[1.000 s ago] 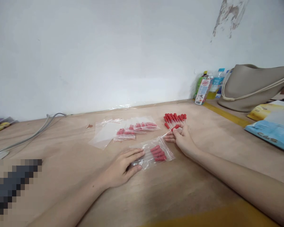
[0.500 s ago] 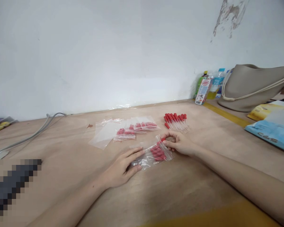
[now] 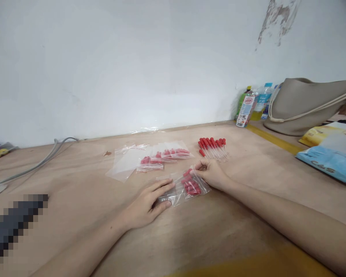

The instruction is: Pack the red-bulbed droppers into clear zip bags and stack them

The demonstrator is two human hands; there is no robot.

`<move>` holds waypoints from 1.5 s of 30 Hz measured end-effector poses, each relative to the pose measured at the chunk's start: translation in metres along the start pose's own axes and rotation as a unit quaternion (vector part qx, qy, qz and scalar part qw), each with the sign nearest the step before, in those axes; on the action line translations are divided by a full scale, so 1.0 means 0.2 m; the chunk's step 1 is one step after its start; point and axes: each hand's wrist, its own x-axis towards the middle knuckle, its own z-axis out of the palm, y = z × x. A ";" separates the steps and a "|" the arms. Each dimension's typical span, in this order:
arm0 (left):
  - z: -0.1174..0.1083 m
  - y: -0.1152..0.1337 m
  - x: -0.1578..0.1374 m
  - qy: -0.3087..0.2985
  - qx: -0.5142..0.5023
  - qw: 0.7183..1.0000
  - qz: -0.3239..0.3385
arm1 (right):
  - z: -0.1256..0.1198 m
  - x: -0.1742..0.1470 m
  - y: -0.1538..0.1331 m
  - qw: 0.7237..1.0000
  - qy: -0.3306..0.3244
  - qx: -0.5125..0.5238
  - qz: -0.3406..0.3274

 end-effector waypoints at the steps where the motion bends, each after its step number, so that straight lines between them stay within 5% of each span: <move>1: 0.00 0.00 0.00 0.000 0.000 1.000 0.000 | 0.00 0.00 0.00 1.000 -0.010 -0.010 -0.008; 6: 0.00 0.00 0.00 0.002 0.002 1.000 -0.001 | -0.04 -0.01 -0.04 0.991 -0.130 -0.012 0.012; 11: 0.00 -0.01 -0.01 0.003 0.000 1.000 -0.001 | -0.05 -0.03 -0.10 0.995 -0.039 -0.021 0.090; 16: 0.00 0.00 -0.01 0.009 -0.015 1.000 0.014 | -0.04 -0.06 -0.13 0.983 -0.179 -0.001 0.040; 19: 0.00 0.00 -0.01 0.067 -0.016 0.997 0.026 | -0.09 -0.07 -0.16 0.974 -0.203 0.084 0.063; 23: -0.01 -0.07 0.00 0.228 0.068 0.971 -0.023 | -0.22 -0.05 -0.22 0.970 -0.122 0.172 0.121; 28: -0.08 -0.27 -0.01 0.325 0.219 0.903 -0.173 | -0.30 0.05 -0.27 0.959 0.069 0.264 0.079; 32: -0.15 -0.41 -0.05 0.297 0.268 0.867 -0.298 | -0.20 0.18 -0.29 0.930 0.147 0.332 0.050; 38: -0.15 -0.53 -0.09 0.192 0.213 0.882 -0.375 | 0.02 0.34 -0.21 0.952 0.152 0.240 0.111; 45: -0.15 -0.54 -0.08 0.166 0.178 0.899 -0.364 | -0.13 0.24 -0.19 0.978 0.048 0.049 0.199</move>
